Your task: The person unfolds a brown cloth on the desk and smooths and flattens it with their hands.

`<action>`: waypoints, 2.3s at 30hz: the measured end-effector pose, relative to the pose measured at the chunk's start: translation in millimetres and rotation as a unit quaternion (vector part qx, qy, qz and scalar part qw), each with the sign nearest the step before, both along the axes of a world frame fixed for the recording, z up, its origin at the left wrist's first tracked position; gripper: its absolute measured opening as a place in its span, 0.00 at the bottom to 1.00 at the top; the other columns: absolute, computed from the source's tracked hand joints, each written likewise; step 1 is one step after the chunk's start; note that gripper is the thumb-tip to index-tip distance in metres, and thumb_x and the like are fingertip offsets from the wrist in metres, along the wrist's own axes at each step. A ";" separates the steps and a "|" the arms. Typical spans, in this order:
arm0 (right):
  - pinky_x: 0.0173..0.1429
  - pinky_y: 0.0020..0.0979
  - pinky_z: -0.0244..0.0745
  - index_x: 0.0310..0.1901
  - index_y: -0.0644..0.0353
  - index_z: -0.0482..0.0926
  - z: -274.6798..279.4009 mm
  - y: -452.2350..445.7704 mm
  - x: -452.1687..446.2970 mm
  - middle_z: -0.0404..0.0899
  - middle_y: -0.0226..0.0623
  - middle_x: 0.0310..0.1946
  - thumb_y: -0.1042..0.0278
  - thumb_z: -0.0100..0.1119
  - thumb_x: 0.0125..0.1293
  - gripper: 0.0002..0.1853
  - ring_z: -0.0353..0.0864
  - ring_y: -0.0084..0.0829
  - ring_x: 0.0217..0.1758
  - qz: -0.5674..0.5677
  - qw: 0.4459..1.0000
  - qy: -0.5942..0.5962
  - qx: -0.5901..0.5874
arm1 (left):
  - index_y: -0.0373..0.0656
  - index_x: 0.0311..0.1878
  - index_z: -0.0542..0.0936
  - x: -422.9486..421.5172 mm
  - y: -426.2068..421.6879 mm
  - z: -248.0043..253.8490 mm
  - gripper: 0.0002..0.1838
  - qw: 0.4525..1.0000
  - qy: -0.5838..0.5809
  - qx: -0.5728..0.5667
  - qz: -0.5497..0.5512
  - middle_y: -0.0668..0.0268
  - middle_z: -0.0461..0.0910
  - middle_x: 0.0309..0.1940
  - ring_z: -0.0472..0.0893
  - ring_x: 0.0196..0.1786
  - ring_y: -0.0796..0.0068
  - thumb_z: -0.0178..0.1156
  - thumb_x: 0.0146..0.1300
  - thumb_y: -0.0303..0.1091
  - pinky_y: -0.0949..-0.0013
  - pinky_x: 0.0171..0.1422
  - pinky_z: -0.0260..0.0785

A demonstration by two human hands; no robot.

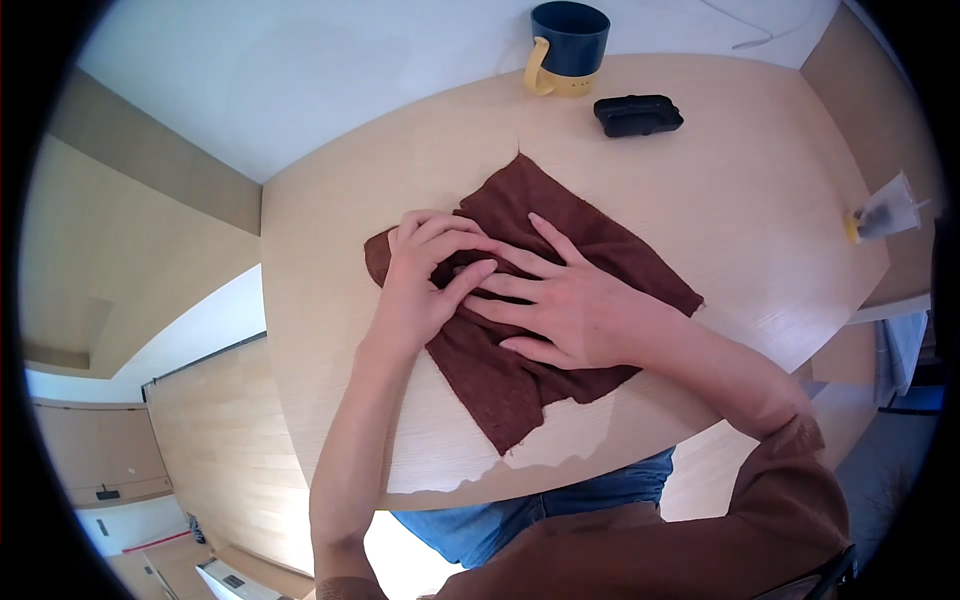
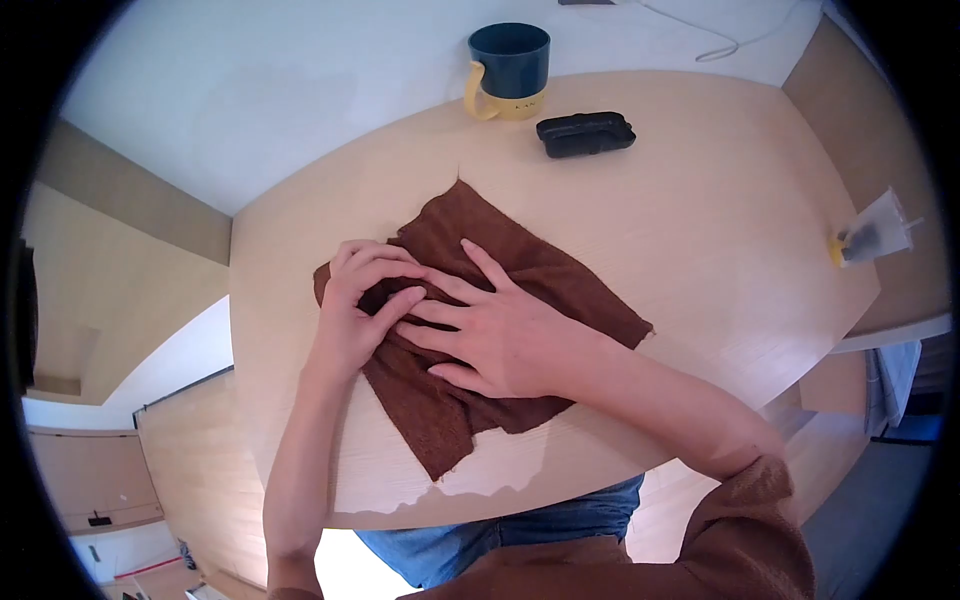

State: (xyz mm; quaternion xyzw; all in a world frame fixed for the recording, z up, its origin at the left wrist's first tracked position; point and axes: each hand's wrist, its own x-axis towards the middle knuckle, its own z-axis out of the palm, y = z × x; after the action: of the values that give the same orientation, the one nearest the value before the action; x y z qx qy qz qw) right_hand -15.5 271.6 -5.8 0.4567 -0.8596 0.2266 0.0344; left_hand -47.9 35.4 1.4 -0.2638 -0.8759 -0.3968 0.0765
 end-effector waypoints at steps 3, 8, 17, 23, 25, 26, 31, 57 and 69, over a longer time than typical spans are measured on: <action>0.90 0.75 0.40 0.68 0.48 0.85 -4.4 -1.2 -0.3 0.81 0.37 0.73 0.48 0.62 0.81 0.23 0.67 0.42 0.87 -0.007 1.000 0.006 -0.019 | 0.45 0.42 0.90 -2.4 -2.2 1.8 0.04 1.000 -0.018 -0.001 0.003 0.69 0.87 0.52 0.75 0.66 0.62 0.76 0.67 0.28 0.56 0.75 0.65; 0.90 0.76 0.38 0.69 0.47 0.84 -3.7 -1.8 -0.6 0.79 0.37 0.74 0.46 0.60 0.81 0.23 0.65 0.41 0.88 -0.008 1.000 0.022 -0.009 | 0.44 0.42 0.87 -2.5 -2.5 -1.4 0.05 1.000 -0.012 -0.027 0.005 0.68 0.84 0.54 0.73 0.67 0.61 0.75 0.69 0.30 0.55 0.77 0.62; 0.90 0.76 0.37 0.73 0.46 0.81 -3.6 -0.9 -1.7 0.75 0.35 0.78 0.48 0.58 0.82 0.24 0.63 0.41 0.89 0.007 1.000 0.012 -0.002 | 0.43 0.45 0.79 -1.1 -0.4 -7.7 0.05 0.999 0.037 -0.034 0.021 0.65 0.80 0.60 0.71 0.69 0.57 0.68 0.74 0.28 0.55 0.78 0.58; 0.91 0.76 0.36 0.75 0.46 0.79 -5.6 -2.2 -2.1 0.73 0.35 0.80 0.47 0.55 0.84 0.25 0.60 0.42 0.90 0.006 1.000 0.021 0.015 | 0.43 0.46 0.78 -1.6 -0.2 -9.3 0.04 0.996 0.056 -0.061 0.031 0.64 0.80 0.60 0.71 0.70 0.55 0.65 0.76 0.28 0.54 0.79 0.57; 0.91 0.75 0.35 0.75 0.46 0.78 -9.0 -3.2 -2.2 0.73 0.35 0.80 0.47 0.54 0.84 0.25 0.59 0.42 0.90 0.004 1.000 0.023 0.007 | 0.44 0.47 0.78 -1.4 -0.6 -9.1 0.04 0.995 0.056 -0.069 0.035 0.65 0.80 0.60 0.71 0.70 0.55 0.65 0.77 0.28 0.53 0.79 0.57; 0.91 0.75 0.35 0.75 0.46 0.79 -8.8 -3.2 -2.7 0.72 0.35 0.80 0.46 0.53 0.84 0.25 0.59 0.43 0.91 0.003 1.000 0.023 0.007 | 0.44 0.46 0.79 -2.5 0.2 -9.2 0.04 0.995 0.058 -0.068 0.037 0.65 0.81 0.61 0.71 0.70 0.55 0.65 0.76 0.27 0.53 0.79 0.57; 0.91 0.76 0.35 0.75 0.44 0.79 -10.2 -3.6 -1.1 0.72 0.34 0.81 0.46 0.52 0.85 0.25 0.57 0.44 0.91 0.001 0.999 0.012 0.032 | 0.44 0.44 0.85 -1.3 -2.8 -2.5 0.03 0.996 0.067 -0.057 0.004 0.66 0.84 0.61 0.71 0.72 0.55 0.70 0.71 0.26 0.50 0.80 0.59; 0.92 0.75 0.31 0.78 0.36 0.77 -2.1 -4.8 0.8 0.71 0.27 0.82 0.44 0.49 0.85 0.26 0.56 0.47 0.91 0.012 0.999 -0.024 0.046 | 0.42 0.42 0.86 -11.6 19.0 55.5 0.06 0.944 0.148 -0.239 -0.172 0.67 0.84 0.57 0.78 0.68 0.61 0.72 0.64 0.27 0.56 0.75 0.66; 0.93 0.68 0.27 0.79 0.33 0.77 -2.7 -0.3 -1.8 0.69 0.21 0.85 0.40 0.53 0.84 0.27 0.55 0.39 0.92 0.015 0.998 0.021 0.055 | 0.39 0.40 0.86 -65.5 45.2 52.8 0.08 0.955 0.002 -0.182 -0.233 0.63 0.87 0.40 0.82 0.51 0.55 0.75 0.60 0.26 0.56 0.57 0.76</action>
State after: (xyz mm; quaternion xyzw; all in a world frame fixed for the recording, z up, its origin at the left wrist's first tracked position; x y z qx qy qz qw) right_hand -17.2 271.2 -8.6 0.4755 -0.8629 0.1697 0.0233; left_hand -113.4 80.6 54.3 -0.4711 -0.8472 -0.2366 -0.0659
